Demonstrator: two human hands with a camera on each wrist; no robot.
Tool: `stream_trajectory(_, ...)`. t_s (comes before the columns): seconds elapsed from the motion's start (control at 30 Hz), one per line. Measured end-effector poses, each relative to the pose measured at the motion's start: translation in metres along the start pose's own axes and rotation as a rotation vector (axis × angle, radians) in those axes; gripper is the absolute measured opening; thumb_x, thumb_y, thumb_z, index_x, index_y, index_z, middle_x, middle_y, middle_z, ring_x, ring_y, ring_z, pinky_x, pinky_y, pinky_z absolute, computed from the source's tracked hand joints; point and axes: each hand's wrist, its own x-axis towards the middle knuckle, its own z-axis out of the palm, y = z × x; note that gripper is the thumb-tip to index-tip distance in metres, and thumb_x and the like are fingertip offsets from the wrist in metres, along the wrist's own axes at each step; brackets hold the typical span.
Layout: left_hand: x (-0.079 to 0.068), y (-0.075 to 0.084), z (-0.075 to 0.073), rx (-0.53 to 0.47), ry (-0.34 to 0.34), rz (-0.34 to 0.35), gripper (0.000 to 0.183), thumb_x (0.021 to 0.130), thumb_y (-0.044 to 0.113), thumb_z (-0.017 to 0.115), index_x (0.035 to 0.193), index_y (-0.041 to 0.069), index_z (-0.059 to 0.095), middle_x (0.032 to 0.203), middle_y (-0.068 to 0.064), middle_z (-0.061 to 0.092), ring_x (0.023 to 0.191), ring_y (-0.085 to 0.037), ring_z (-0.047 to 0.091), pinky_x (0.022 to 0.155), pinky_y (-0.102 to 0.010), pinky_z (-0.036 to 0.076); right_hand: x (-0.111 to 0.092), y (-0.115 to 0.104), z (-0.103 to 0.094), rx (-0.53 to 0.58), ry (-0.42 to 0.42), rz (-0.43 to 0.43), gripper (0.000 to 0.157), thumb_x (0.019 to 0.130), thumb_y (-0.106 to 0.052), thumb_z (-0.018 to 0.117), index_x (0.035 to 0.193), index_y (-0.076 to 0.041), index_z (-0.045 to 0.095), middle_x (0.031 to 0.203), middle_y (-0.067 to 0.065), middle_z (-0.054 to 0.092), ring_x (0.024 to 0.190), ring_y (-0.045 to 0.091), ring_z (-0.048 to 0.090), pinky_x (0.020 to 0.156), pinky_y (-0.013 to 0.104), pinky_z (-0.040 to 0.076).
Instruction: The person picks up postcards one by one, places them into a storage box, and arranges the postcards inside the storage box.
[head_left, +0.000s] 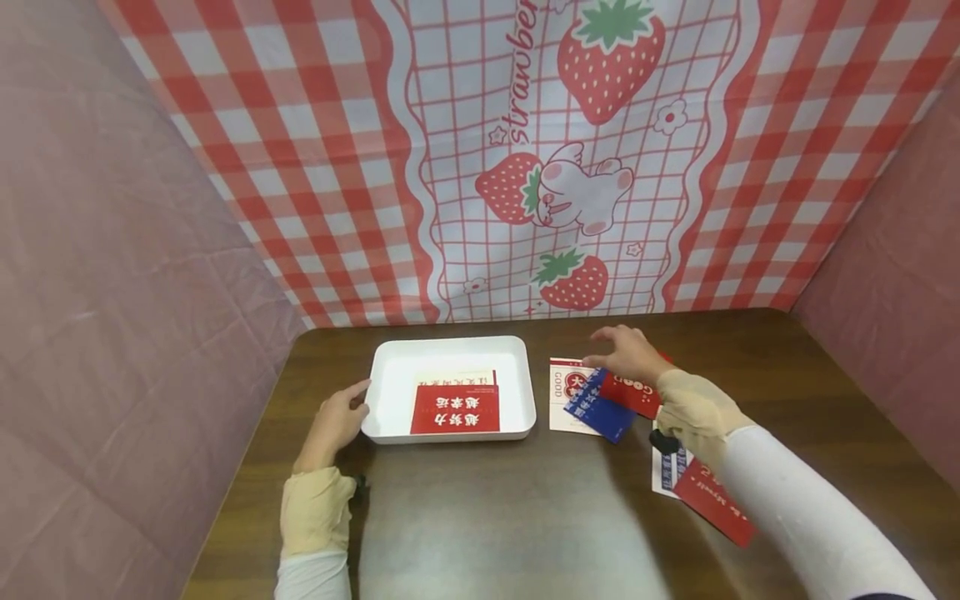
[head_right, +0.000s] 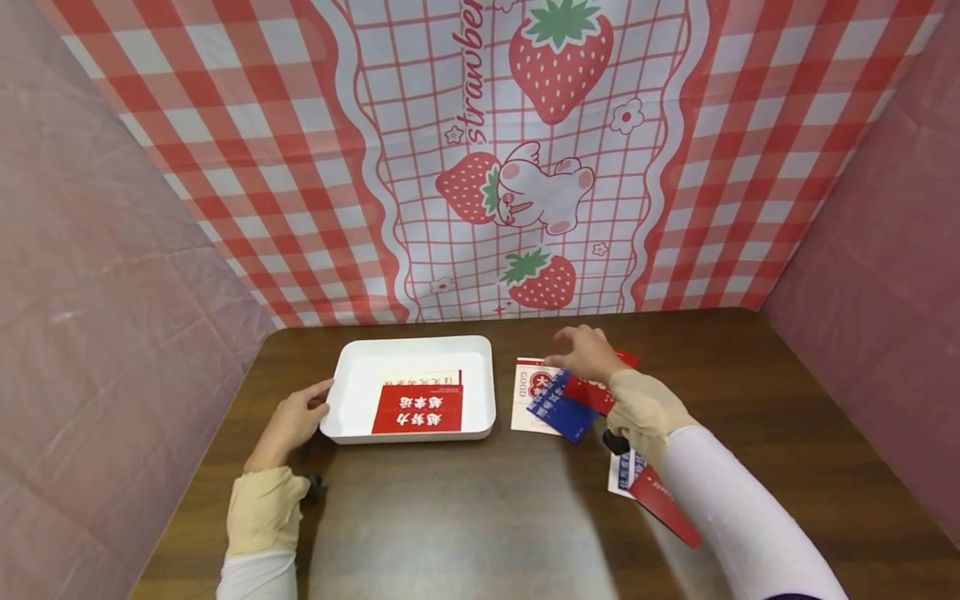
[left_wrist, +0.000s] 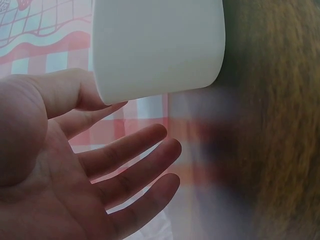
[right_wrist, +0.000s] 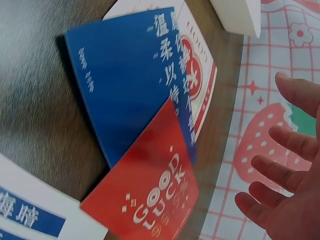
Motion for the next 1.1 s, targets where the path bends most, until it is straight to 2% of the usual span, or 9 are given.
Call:
stream_trajectory(0.13, 0.000, -0.001, 0.000, 0.000, -0.007, -0.003, 0.051, 0.091, 0.012, 0.049, 0.142, 0.007, 0.049, 0.140, -0.024, 0.053, 0.130, -0.045, 0.047, 0.106, -0.059, 0.038, -0.001, 0.008, -0.003, -0.018, -0.006, 0.015, 0.058, 0.087, -0.029, 0.069, 0.130, 0.005, 0.054, 0.133, 0.032, 0.051, 0.125, 0.052, 0.040, 0.104, 0.063, 0.036)
stream_trajectory(0.3, 0.000, -0.003, 0.000, 0.009, -0.013, -0.011, 0.052, 0.092, 0.012, 0.049, 0.143, 0.007, 0.048, 0.140, -0.024, 0.053, 0.131, -0.045, 0.047, 0.107, -0.059, 0.037, 0.001, 0.020, -0.005, -0.046, -0.077, 0.028, 0.061, 0.086, -0.030, 0.070, 0.132, 0.006, 0.052, 0.126, 0.031, 0.056, 0.116, 0.046, 0.053, 0.096, 0.058, 0.046)
stream_trajectory(0.4, 0.001, -0.002, 0.000, 0.011, -0.007, 0.004, 0.051, 0.091, 0.012, 0.050, 0.143, 0.008, 0.049, 0.138, -0.024, 0.055, 0.129, -0.045, 0.049, 0.105, -0.059, 0.038, 0.001, 0.025, -0.007, -0.064, -0.124, 0.029, 0.064, 0.086, -0.032, 0.071, 0.133, 0.007, 0.050, 0.123, 0.031, 0.058, 0.112, 0.044, 0.057, 0.093, 0.056, 0.049)
stream_trajectory(0.67, 0.005, -0.003, 0.000, 0.018, -0.014, -0.005, 0.052, 0.092, 0.012, 0.049, 0.143, 0.009, 0.049, 0.140, -0.023, 0.053, 0.130, -0.045, 0.047, 0.106, -0.059, 0.038, -0.001, 0.034, -0.012, -0.085, -0.173, 0.082, 0.073, 0.083, -0.036, 0.074, 0.136, 0.007, 0.048, 0.129, 0.031, 0.055, 0.121, 0.047, 0.050, 0.098, 0.060, 0.045)
stream_trajectory(0.83, 0.006, -0.002, -0.001, 0.014, -0.014, -0.014, 0.052, 0.092, 0.012, 0.049, 0.144, 0.009, 0.048, 0.141, -0.022, 0.052, 0.131, -0.045, 0.047, 0.107, -0.059, 0.037, -0.001, 0.040, -0.012, -0.133, -0.176, 0.092, 0.080, 0.081, -0.038, 0.075, 0.138, 0.010, 0.044, 0.131, 0.035, 0.049, 0.119, 0.049, 0.047, 0.099, 0.063, 0.043)
stream_trajectory(1.0, 0.006, -0.001, -0.002, 0.006, -0.023, -0.022, 0.052, 0.092, 0.012, 0.049, 0.144, 0.010, 0.047, 0.141, -0.023, 0.052, 0.132, -0.045, 0.046, 0.108, -0.059, 0.036, 0.000, 0.046, -0.010, -0.197, -0.195, 0.086, 0.084, 0.081, -0.042, 0.074, 0.139, 0.011, 0.043, 0.127, 0.037, 0.048, 0.117, 0.050, 0.047, 0.098, 0.063, 0.042)
stream_trajectory(1.1, 0.005, -0.002, -0.002, 0.005, -0.026, -0.029, 0.052, 0.092, 0.013, 0.049, 0.145, 0.011, 0.047, 0.143, -0.023, 0.051, 0.132, -0.045, 0.046, 0.108, -0.058, 0.036, -0.001, 0.050, -0.007, -0.202, -0.216, 0.111, 0.088, 0.080, -0.046, 0.074, 0.139, 0.011, 0.042, 0.126, 0.036, 0.048, 0.115, 0.050, 0.046, 0.097, 0.063, 0.043)
